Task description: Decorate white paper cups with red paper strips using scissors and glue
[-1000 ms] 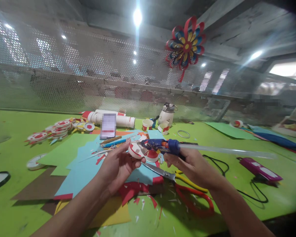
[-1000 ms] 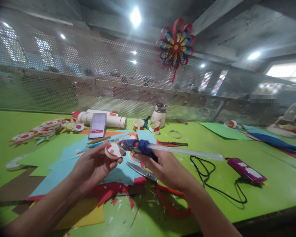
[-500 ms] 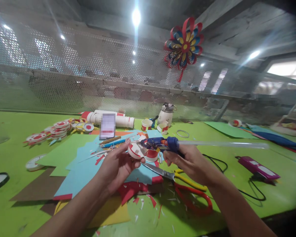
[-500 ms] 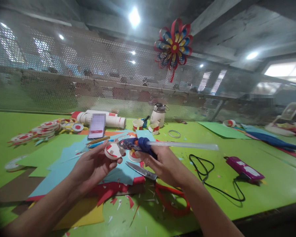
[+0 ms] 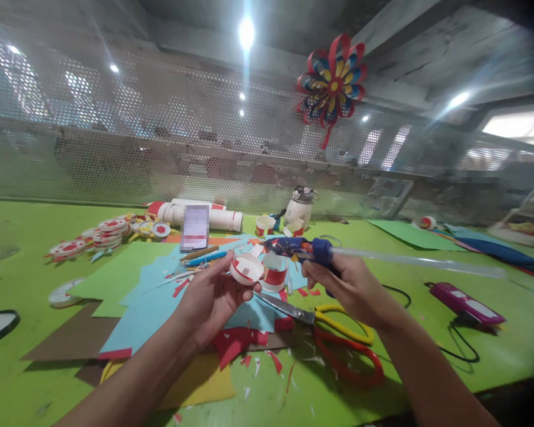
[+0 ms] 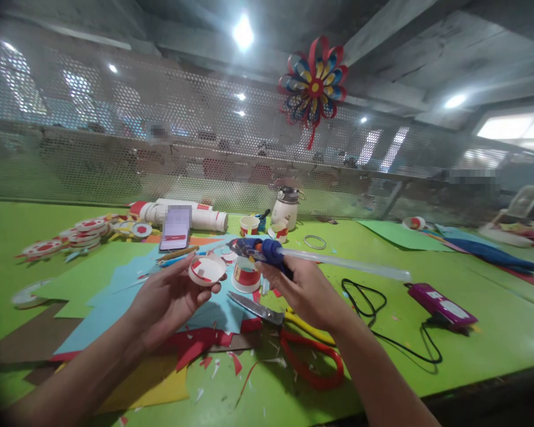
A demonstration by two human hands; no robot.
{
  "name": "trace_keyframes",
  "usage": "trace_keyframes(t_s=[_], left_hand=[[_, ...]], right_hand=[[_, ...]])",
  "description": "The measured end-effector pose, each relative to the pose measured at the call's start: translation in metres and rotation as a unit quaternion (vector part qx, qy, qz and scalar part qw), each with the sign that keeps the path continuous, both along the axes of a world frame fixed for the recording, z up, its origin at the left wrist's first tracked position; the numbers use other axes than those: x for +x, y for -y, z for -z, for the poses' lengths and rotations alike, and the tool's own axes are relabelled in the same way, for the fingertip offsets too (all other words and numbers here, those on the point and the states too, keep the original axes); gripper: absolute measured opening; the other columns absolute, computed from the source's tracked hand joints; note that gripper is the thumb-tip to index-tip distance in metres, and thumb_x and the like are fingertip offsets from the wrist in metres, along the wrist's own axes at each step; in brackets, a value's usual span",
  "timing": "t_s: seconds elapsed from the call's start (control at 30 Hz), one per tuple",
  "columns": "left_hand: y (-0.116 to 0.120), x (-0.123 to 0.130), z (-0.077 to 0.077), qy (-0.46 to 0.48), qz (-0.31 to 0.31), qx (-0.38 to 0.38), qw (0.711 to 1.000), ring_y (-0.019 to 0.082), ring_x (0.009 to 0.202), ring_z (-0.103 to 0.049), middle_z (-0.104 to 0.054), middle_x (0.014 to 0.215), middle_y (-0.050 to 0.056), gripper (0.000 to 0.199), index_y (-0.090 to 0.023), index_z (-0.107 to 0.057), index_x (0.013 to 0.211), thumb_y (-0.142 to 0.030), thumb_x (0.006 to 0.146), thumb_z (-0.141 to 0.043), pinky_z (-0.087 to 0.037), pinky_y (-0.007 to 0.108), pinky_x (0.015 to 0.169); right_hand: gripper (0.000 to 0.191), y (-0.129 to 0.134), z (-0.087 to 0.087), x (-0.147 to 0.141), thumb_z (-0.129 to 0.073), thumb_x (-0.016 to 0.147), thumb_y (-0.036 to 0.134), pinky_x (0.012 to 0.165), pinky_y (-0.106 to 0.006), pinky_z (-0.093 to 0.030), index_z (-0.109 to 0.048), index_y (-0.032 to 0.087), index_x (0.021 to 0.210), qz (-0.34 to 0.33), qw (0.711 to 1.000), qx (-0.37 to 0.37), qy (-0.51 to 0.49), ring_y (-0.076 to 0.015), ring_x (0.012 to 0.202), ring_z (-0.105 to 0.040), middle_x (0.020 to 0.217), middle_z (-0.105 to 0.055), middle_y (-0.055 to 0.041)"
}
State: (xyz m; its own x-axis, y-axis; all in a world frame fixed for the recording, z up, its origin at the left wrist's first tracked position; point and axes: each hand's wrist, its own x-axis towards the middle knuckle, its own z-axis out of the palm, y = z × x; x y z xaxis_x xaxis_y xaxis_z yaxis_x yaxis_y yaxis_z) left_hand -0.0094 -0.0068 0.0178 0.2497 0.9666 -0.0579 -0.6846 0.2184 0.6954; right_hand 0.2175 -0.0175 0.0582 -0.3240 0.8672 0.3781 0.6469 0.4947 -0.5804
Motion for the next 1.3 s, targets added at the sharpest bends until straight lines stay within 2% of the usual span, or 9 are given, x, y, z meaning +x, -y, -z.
trace_keyframes(t_s=[0.23, 0.33, 0.53, 0.73, 0.87, 1.0, 1.13, 1.27, 1.3], left_hand=[[0.0, 0.0, -0.002, 0.0, 0.005, 0.008, 1.0, 0.021, 0.057, -0.067, -0.069, 0.075, 0.016, 0.022, -0.007, -0.063, 0.085, -0.018, 0.09, -0.045, -0.05, 0.024, 0.046], [0.001, 0.001, -0.005, -0.004, -0.005, 0.009, 1.0, 0.02, 0.056, -0.067, -0.069, 0.073, 0.015, 0.022, -0.007, -0.064, 0.085, -0.017, 0.09, -0.046, -0.05, 0.024, 0.046], [0.003, -0.001, -0.006, -0.007, -0.012, 0.014, 1.0, 0.021, 0.057, -0.067, -0.069, 0.071, 0.014, 0.023, -0.006, -0.065, 0.082, -0.017, 0.089, -0.046, -0.051, 0.025, 0.047], [0.002, -0.003, -0.004, -0.011, 0.0, 0.017, 1.0, 0.021, 0.059, -0.068, -0.069, 0.07, 0.015, 0.02, -0.006, -0.065, 0.087, -0.016, 0.087, -0.048, -0.052, 0.025, 0.049], [0.001, -0.003, -0.004, 0.0, 0.021, 0.026, 0.999, 0.021, 0.058, -0.067, -0.07, 0.074, 0.017, 0.02, -0.004, -0.065, 0.084, -0.016, 0.087, -0.049, -0.051, 0.024, 0.049], [0.002, -0.002, -0.004, 0.011, 0.029, 0.017, 0.999, 0.022, 0.06, -0.068, -0.069, 0.07, 0.015, 0.019, -0.006, -0.064, 0.085, -0.015, 0.086, -0.048, -0.051, 0.024, 0.049], [0.002, -0.001, -0.002, 0.006, 0.036, 0.01, 0.999, 0.022, 0.062, -0.068, -0.069, 0.072, 0.015, 0.019, -0.006, -0.064, 0.088, -0.016, 0.087, -0.048, -0.051, 0.025, 0.05], [0.003, 0.0, -0.002, -0.004, 0.028, 0.01, 1.0, 0.019, 0.057, -0.065, -0.069, 0.073, 0.015, 0.018, -0.006, -0.065, 0.086, -0.014, 0.086, -0.049, -0.051, 0.026, 0.049], [0.003, 0.0, -0.002, -0.008, 0.031, 0.01, 0.999, 0.019, 0.056, -0.065, -0.069, 0.072, 0.014, 0.018, -0.006, -0.065, 0.086, -0.014, 0.086, -0.049, -0.05, 0.026, 0.048]], right_hand=[[0.033, -0.024, -0.007, 0.021, -0.059, 0.082, 0.049, 0.058, -0.026, -0.045, -0.068, 0.018, 0.09, 0.114, 0.993, 0.033, 0.017, -0.019, 0.07, -0.062, 0.078, -0.07, -0.0044], [0.033, -0.044, -0.005, 0.037, -0.06, 0.082, 0.043, 0.063, -0.024, -0.046, -0.069, 0.017, 0.1, 0.159, 0.983, 0.032, 0.084, -0.0179, 0.075, -0.064, 0.091, -0.071, -0.005], [0.024, -0.093, 0.023, 0.066, -0.067, 0.075, 0.023, 0.075, -0.028, -0.045, -0.069, 0.013, 0.096, 0.226, 0.947, 0.013, 0.227, -0.0224, 0.089, -0.062, 0.097, -0.068, -0.0094], [0.029, -0.119, 0.057, 0.073, -0.057, 0.09, 0.033, 0.082, -0.04, -0.052, -0.059, 0.015, 0.112, 0.219, 0.92, -0.057, 0.319, -0.0211, 0.097, -0.061, 0.114, -0.061, -0.0074], [0.031, -0.12, 0.065, 0.078, -0.057, 0.091, 0.031, 0.082, -0.041, -0.053, -0.056, 0.015, 0.118, 0.211, 0.915, -0.077, 0.336, -0.0213, 0.099, -0.061, 0.117, -0.059, -0.0083], [0.028, -0.11, 0.054, 0.078, -0.061, 0.088, 0.028, 0.084, -0.04, -0.051, -0.06, 0.014, 0.112, 0.206, 0.925, -0.052, 0.316, -0.0222, 0.099, -0.061, 0.114, -0.061, -0.01], [0.023, -0.086, 0.027, 0.054, -0.061, 0.081, 0.016, 0.086, -0.035, -0.046, -0.068, 0.011, 0.103, 0.196, 0.948, 0.019, 0.25, -0.0229, 0.095, -0.061, 0.105, -0.067, -0.0146], [0.019, -0.046, -0.002, 0.01, -0.054, 0.087, 0.025, 0.075, -0.025, -0.047, -0.068, 0.016, 0.096, 0.114, 0.977, 0.074, 0.166, -0.013, 0.079, -0.061, 0.092, -0.068, -0.0045], [0.016, -0.036, -0.008, -0.001, -0.056, 0.086, 0.024, 0.071, -0.025, -0.047, -0.069, 0.014, 0.088, 0.058, 0.987, 0.101, 0.108, -0.0129, 0.074, -0.06, 0.085, -0.067, -0.0045]])
